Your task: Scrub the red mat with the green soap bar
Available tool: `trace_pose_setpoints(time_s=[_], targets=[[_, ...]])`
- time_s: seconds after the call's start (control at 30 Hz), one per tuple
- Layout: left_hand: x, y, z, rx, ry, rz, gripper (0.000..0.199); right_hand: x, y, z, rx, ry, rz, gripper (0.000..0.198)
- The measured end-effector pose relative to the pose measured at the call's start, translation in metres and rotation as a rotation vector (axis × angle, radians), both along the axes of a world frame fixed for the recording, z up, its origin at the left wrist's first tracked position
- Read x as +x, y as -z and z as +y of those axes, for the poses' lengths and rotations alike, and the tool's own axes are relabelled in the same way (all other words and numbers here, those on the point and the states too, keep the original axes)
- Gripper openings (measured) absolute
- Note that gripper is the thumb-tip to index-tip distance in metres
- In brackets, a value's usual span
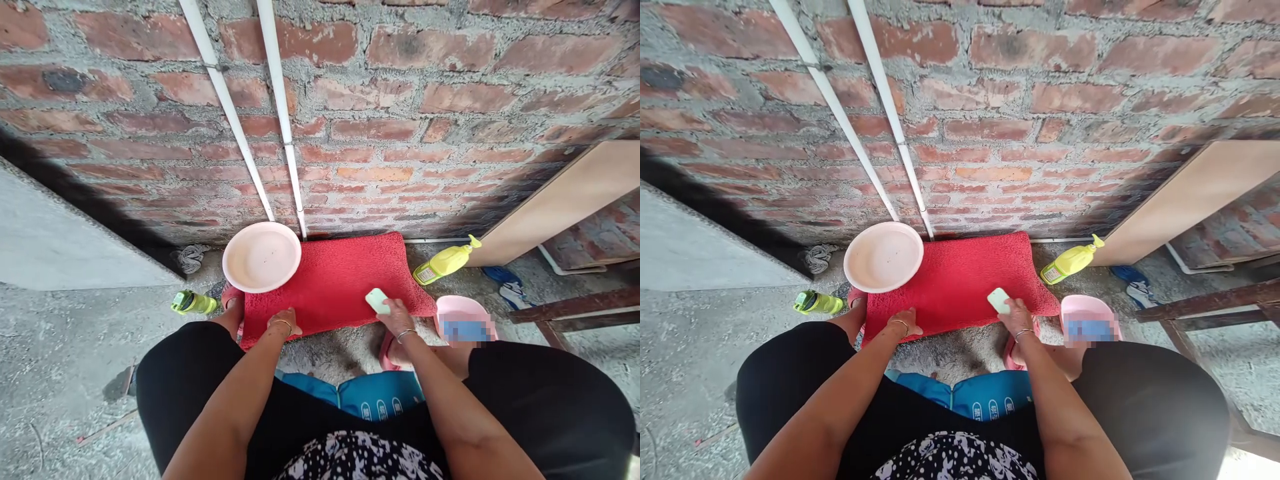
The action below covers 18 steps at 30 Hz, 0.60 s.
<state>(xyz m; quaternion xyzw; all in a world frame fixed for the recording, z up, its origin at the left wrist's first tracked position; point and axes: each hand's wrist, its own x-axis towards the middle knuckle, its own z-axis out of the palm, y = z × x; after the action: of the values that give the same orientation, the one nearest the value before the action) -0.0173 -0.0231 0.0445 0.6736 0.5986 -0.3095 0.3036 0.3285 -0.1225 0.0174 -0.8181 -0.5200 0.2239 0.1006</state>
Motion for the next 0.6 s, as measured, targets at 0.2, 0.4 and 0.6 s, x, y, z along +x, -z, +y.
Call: trace_pose_setpoints(time_s=[0.2, 0.4, 0.6], targets=[[0.012, 0.013, -0.002, -0.008, -0.044, 0.068, 0.096, 0.032, 0.002, -0.005, 0.036, 0.414, 0.036, 0.047], [0.027, 0.004, 0.031, 0.193, 0.03, 0.08, 0.078, 0.001, 0.008, 0.019, 0.11, 0.286, 0.152, 0.047], [0.047, 0.014, 0.038, 0.158, 0.023, 0.12, 0.137, -0.042, 0.01, 0.036, 0.102, -0.06, 0.103, 0.039]])
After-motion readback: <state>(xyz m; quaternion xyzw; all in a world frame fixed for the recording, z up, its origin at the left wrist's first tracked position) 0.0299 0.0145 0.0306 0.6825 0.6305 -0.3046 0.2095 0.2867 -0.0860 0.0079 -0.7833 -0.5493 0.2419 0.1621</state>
